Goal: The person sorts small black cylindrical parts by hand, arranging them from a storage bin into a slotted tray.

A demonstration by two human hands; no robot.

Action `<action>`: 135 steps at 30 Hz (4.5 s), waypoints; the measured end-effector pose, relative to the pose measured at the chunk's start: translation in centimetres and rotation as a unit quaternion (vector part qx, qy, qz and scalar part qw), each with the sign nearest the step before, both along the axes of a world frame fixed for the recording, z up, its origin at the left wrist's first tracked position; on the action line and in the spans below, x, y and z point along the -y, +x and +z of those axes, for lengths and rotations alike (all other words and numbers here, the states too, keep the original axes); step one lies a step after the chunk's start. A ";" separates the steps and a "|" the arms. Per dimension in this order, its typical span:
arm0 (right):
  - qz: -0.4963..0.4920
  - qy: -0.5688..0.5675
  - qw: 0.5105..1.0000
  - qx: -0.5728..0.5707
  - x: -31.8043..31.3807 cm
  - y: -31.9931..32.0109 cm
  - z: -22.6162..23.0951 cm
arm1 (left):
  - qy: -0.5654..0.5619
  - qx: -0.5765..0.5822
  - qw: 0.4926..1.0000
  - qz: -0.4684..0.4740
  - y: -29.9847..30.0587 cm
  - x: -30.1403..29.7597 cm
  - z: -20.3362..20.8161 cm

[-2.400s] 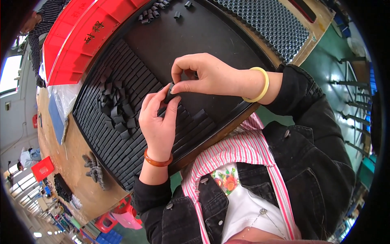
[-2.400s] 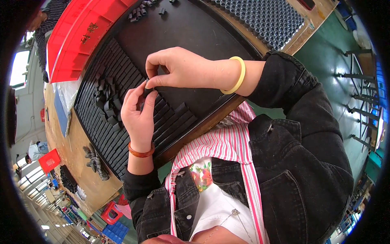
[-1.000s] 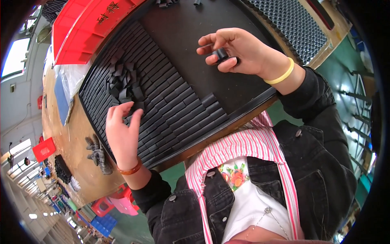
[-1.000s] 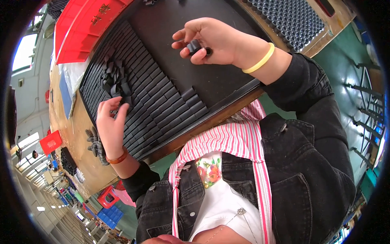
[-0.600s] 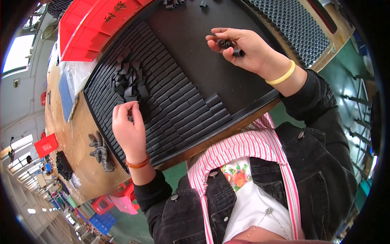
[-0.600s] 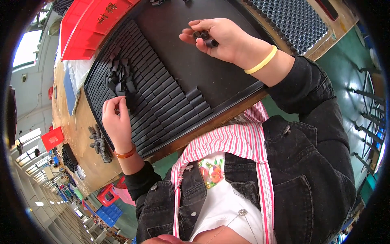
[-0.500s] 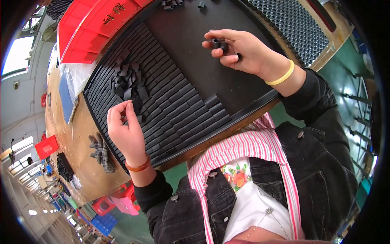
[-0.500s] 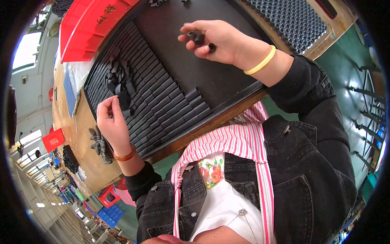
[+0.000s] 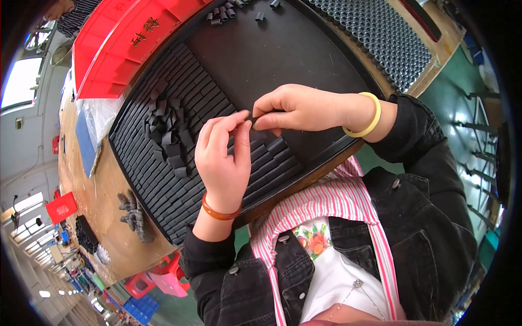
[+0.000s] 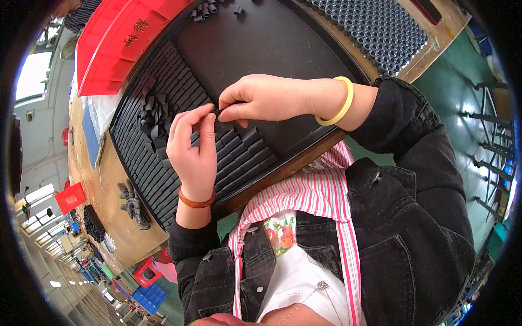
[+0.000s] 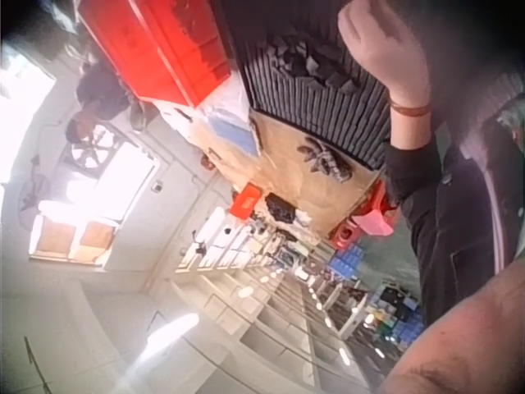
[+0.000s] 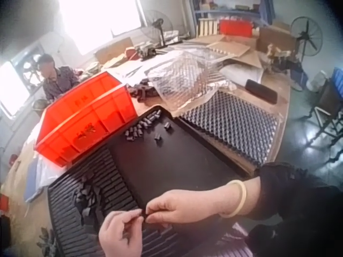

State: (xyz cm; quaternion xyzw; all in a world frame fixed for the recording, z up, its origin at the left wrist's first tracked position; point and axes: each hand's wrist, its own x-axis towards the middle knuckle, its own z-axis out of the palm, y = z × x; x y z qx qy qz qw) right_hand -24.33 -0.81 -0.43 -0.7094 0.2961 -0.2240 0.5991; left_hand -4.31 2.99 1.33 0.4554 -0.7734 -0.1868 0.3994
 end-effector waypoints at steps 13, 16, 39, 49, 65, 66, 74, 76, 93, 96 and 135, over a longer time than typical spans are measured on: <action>-0.139 0.235 0.957 0.101 0.1 -0.3 0.5 | -0.105 0.159 0.980 0.056 -0.1 0.0 -0.5; -0.105 0.248 0.958 0.094 0.1 -0.3 0.3 | -0.075 0.124 0.989 0.041 0.1 0.3 -1.5; -0.105 0.329 0.919 0.193 0.4 -0.2 0.4 | -0.130 0.105 0.985 0.044 -0.5 0.3 -0.9; -0.018 0.292 0.941 0.170 -0.2 0.2 0.5 | -0.164 0.089 0.982 0.039 -0.4 0.4 -0.8; -0.134 0.353 0.901 0.214 0.0 -0.1 -0.3 | 0.003 -0.027 0.998 0.053 0.3 0.5 -1.2; -0.117 0.343 0.908 0.213 0.2 -0.2 -0.5 | 0.030 -0.046 0.997 0.056 0.3 0.5 -1.3; -0.160 0.202 0.959 0.121 0.0 0.1 0.2 | 0.099 -0.053 0.991 0.067 0.4 0.4 -1.4; -0.121 0.163 0.975 0.089 0.2 -0.1 0.2 | 0.105 -0.053 0.991 0.062 0.3 0.4 -1.5; -0.190 -0.081 0.978 0.013 -0.1 0.1 -0.6 | 0.104 -0.052 0.993 0.035 -0.1 0.2 -1.5; -0.173 -0.043 0.984 0.014 -0.1 0.0 -0.6 | 0.097 -0.047 0.994 0.034 -0.1 0.0 -1.5; -0.195 0.269 0.942 0.052 0.2 -0.6 0.5 | -0.006 0.007 0.997 0.078 2.3 0.8 0.0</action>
